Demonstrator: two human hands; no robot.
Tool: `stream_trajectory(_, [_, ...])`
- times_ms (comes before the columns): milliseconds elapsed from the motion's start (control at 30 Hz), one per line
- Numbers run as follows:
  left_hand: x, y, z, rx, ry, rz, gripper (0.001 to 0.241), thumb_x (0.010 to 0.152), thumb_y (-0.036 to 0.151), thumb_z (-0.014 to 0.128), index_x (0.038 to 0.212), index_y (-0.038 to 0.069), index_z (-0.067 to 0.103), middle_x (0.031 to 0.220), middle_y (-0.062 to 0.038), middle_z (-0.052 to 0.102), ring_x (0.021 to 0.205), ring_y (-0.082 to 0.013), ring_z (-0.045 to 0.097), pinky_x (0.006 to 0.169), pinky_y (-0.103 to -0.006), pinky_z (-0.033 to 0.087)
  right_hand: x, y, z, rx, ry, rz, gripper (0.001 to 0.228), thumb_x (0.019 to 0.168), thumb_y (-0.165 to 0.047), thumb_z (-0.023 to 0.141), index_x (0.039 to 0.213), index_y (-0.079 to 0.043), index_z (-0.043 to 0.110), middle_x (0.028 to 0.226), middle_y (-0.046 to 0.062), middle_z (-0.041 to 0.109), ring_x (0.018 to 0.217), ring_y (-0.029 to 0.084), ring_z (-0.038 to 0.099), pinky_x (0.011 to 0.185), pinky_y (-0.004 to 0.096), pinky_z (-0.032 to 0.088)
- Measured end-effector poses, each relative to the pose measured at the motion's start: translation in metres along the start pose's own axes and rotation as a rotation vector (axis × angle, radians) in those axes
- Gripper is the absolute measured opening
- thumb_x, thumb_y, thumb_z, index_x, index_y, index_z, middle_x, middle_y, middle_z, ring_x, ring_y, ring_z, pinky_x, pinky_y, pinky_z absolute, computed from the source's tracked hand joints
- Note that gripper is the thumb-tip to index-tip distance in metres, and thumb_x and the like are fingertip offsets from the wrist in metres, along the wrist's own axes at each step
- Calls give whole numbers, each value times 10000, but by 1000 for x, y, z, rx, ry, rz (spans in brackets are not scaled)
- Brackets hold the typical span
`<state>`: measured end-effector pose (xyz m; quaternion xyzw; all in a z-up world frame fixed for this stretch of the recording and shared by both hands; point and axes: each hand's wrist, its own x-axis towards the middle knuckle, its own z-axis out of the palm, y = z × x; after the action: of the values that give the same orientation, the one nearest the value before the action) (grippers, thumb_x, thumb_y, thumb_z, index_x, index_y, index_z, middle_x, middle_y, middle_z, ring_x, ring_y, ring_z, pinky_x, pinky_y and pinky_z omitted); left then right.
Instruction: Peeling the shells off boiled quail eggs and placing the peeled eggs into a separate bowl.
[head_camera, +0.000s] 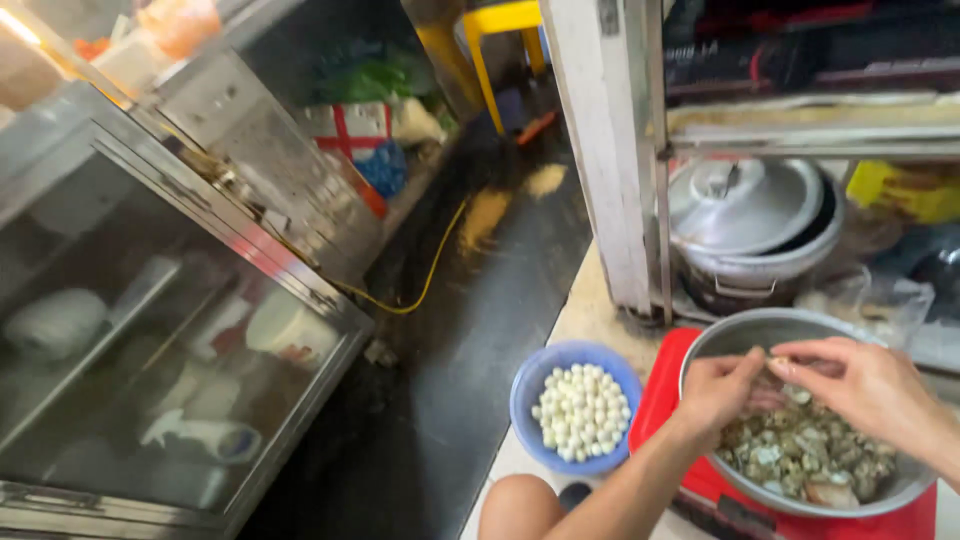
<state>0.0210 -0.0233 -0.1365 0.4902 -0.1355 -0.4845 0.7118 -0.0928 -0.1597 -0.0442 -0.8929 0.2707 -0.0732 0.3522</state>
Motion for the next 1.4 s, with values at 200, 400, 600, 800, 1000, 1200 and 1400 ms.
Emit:
stream_trajectory(200, [-17, 48, 29, -146, -92, -154, 327, 1137, 276, 689, 1232, -36, 673, 1132, -141, 715, 1014, -201, 717, 932, -263, 603, -8, 19, -17, 211, 76, 36, 398, 809, -339, 858, 1128, -105, 816, 965, 87, 817, 890, 190, 833, 798, 326, 633])
stream_trajectory(400, [0, 47, 25, -212, -240, -160, 267, 1130, 189, 691, 1201, -67, 662, 1182, -157, 709, 1084, -215, 720, 1000, -251, 591, -8, 38, -14, 307, 145, -113, 309, 831, -212, 804, 1098, -59, 821, 1055, 69, 816, 887, 171, 790, 800, 296, 603])
stream_trajectory(600, [-12, 51, 32, -366, -217, -83, 262, 1102, 131, 662, 1310, -28, 675, 1250, -137, 697, 1131, -222, 701, 1025, -279, 576, -2, 44, -2, 646, 213, -197, 235, 870, -115, 748, 1078, -18, 799, 1046, 91, 810, 910, 156, 749, 819, 283, 581])
stream_trajectory(800, [-27, 72, 33, -249, -362, -30, 282, 1090, 154, 605, 1300, -27, 656, 1302, -108, 695, 1210, -207, 664, 1108, -340, 506, -25, -7, -30, 235, 261, -97, 264, 929, -258, 722, 1080, -56, 804, 970, 69, 815, 841, 125, 738, 784, 298, 573])
stream_trajectory(1000, [-36, 91, 34, -272, -303, -86, 309, 1043, 162, 614, 1269, -37, 681, 1223, -113, 726, 1074, -181, 694, 991, -299, 543, -51, -52, -59, 122, 308, -551, 149, 956, -90, 692, 1058, 1, 752, 1017, 117, 748, 936, 228, 725, 845, 338, 572])
stream_trajectory(1200, [-40, 90, 34, -233, -193, -72, 300, 1025, 180, 672, 1224, -42, 704, 1137, -127, 744, 938, -156, 738, 882, -250, 605, -58, -64, -67, -33, 263, -577, 160, 920, -66, 720, 1056, 10, 757, 1024, 125, 741, 912, 272, 730, 795, 356, 575])
stream_trajectory(1400, [-43, 91, 38, -155, -152, -53, 303, 997, 156, 675, 1238, -27, 702, 1140, -110, 743, 955, -189, 747, 869, -268, 614, -58, -60, -67, -164, 274, -602, 141, 891, -24, 706, 1019, 14, 753, 1006, 128, 731, 881, 288, 720, 780, 372, 579])
